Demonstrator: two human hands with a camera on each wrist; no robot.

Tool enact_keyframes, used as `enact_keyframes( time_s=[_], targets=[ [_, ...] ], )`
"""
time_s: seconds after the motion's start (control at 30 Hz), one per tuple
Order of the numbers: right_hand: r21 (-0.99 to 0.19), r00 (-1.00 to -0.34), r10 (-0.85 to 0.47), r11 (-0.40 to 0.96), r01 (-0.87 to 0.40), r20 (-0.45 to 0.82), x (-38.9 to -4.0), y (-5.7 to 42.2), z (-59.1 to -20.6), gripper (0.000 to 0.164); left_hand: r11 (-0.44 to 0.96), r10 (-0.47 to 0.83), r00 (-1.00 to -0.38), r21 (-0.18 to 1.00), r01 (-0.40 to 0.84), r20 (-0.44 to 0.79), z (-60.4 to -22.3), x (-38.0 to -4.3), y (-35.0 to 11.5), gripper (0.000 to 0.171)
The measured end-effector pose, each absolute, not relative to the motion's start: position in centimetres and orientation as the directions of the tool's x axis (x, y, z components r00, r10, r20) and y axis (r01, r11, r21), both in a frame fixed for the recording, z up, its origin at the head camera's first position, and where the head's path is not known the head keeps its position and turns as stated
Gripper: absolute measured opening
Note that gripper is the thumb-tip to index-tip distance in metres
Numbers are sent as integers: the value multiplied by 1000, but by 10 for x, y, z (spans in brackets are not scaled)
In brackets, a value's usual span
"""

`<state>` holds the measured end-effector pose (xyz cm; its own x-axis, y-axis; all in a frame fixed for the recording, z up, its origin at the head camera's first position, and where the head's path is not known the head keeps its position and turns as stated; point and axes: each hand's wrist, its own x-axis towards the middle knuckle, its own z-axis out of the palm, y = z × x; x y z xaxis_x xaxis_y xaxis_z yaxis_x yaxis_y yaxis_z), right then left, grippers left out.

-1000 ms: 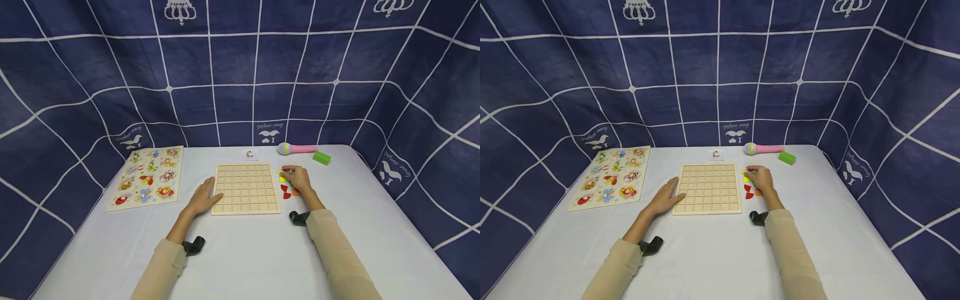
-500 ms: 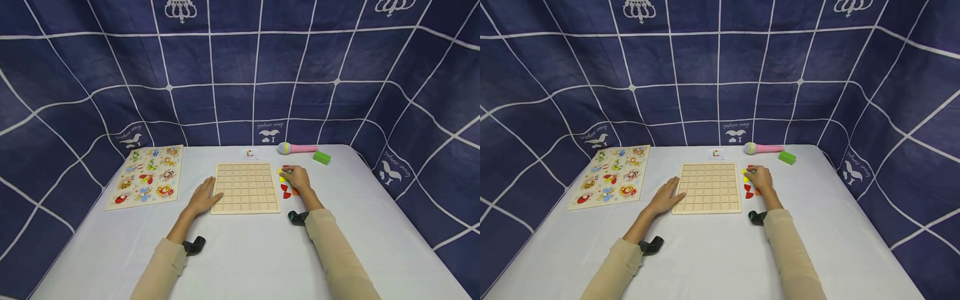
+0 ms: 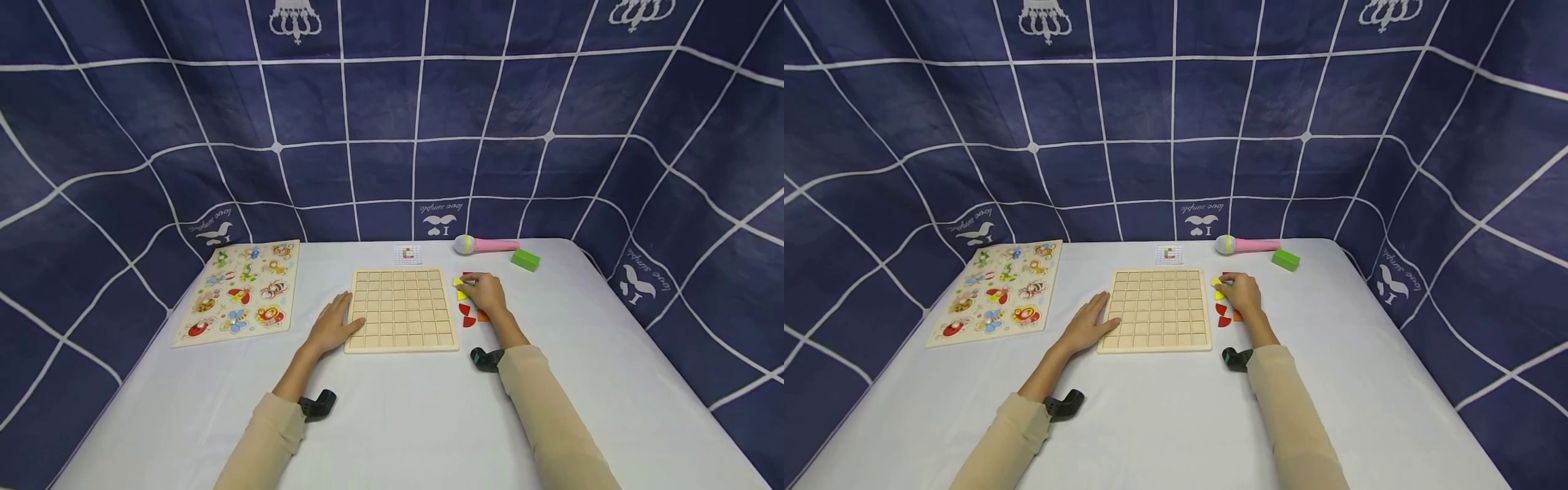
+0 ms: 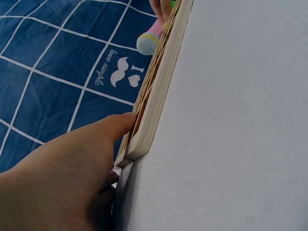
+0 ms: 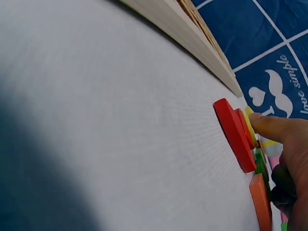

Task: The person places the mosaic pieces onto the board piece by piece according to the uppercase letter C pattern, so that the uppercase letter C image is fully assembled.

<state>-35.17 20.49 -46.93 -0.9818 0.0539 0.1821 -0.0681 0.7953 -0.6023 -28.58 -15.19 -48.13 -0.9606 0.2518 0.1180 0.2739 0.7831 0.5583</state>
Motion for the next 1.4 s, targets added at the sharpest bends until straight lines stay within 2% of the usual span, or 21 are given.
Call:
enact_keyframes(
  time_s=[0.23,0.47,0.63,0.93,1.13,1.4],
  targets=[
    [-650,-959,51,745,-151,280,-346,188,-459,30,726,230,-963,634,265,139,-484,-284,-149,81],
    [-661,-941,5,712,-235,340,-350,156,-442,29,737,256,-960,619,272,116,-483,-286,-150,79],
    [-674,-947,-7,701,-233,320,-356,137,-441,28,742,282,-952,601,296,121,-483,-288,-151,76],
    [-712,-976,-31,679,-178,214,-358,116,-460,26,750,288,-951,590,298,113,-483,-287,-153,75],
    [-687,-976,-19,707,-167,218,-356,112,-466,21,750,289,-950,589,302,118,-481,-286,-153,75],
    [-632,-979,-28,760,-153,203,-356,109,-470,23,742,290,-948,595,309,130,-483,-287,-153,75]
  ],
)
